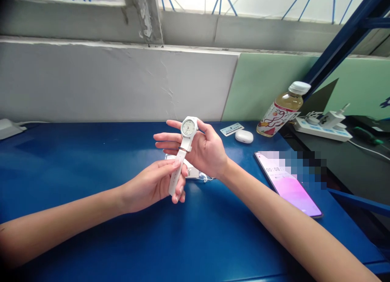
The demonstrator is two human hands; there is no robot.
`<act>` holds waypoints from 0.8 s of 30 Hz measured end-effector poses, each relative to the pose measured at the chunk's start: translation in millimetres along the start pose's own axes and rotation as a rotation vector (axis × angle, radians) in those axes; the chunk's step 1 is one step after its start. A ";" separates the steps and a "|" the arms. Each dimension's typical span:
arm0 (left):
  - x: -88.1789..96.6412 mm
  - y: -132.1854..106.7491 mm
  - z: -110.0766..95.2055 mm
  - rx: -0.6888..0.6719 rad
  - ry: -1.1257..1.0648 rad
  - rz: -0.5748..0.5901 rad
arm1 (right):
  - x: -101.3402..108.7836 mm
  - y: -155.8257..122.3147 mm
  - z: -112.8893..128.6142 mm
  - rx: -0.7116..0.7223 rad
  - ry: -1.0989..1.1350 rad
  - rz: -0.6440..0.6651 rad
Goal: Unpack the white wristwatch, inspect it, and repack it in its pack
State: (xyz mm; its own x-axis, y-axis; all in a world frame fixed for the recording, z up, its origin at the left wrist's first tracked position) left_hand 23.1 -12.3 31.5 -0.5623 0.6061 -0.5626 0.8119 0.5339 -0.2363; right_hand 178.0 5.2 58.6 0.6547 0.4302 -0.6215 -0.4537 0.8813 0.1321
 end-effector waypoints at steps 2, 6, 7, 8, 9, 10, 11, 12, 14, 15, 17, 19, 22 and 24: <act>-0.5 0.1 -0.5 -0.012 0.001 -0.001 | 0.6 0.6 1.1 0.003 -0.003 -0.019; -2.8 1.0 -1.8 -0.039 0.010 -0.057 | 3.9 2.8 2.2 0.044 -0.018 -0.129; -3.2 1.2 -2.0 -0.046 0.006 -0.075 | 5.1 3.4 2.1 0.062 -0.028 -0.164; -3.5 1.4 -2.2 -0.050 -0.002 -0.084 | 6.3 3.8 1.7 0.080 -0.042 -0.195; -3.7 1.5 -2.1 -0.049 -0.014 -0.084 | 7.4 4.1 1.3 0.099 -0.056 -0.219; -3.7 1.6 -2.0 -0.041 -0.026 -0.076 | 8.3 4.3 0.9 0.117 -0.073 -0.234; -3.6 1.5 -1.7 -0.028 -0.035 -0.064 | 8.9 4.3 0.7 0.129 -0.088 -0.239; -3.3 1.4 -1.3 -0.012 -0.041 -0.048 | 9.2 4.1 0.5 0.134 -0.100 -0.234; -2.7 1.1 -0.4 0.016 -0.038 -0.022 | 9.0 3.6 0.5 0.113 -0.104 -0.197; -2.4 1.0 0.0 0.024 -0.037 -0.012 | 8.8 3.2 0.7 0.092 -0.098 -0.172; -2.1 0.8 0.7 0.030 -0.040 0.007 | 8.2 2.5 0.9 0.050 -0.083 -0.134; -2.2 0.6 1.1 0.035 -0.044 0.019 | 7.8 2.2 1.1 0.030 -0.081 -0.125; -2.8 -0.4 0.1 0.053 -0.059 0.033 | 7.1 2.7 1.3 0.033 -0.079 -0.155; -3.4 -1.3 -1.9 0.039 -0.103 0.056 | 6.9 3.6 1.8 0.037 -0.070 -0.194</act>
State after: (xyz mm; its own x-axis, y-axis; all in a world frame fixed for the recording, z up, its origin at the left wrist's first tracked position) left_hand 23.6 -13.9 35.2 -0.4986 0.5690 -0.6540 0.8480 0.4766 -0.2319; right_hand 182.0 11.7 56.2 0.7687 0.2632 -0.5830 -0.2931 0.9550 0.0447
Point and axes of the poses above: each hand's wrist, its own y-axis towards the middle knuckle, its own x-axis out of the back of the hand, z = x × y, the point moved 1 cm from there along y, towards the middle knuckle, and after that the axes turned 5 degrees about x, right-handed, at the moved point
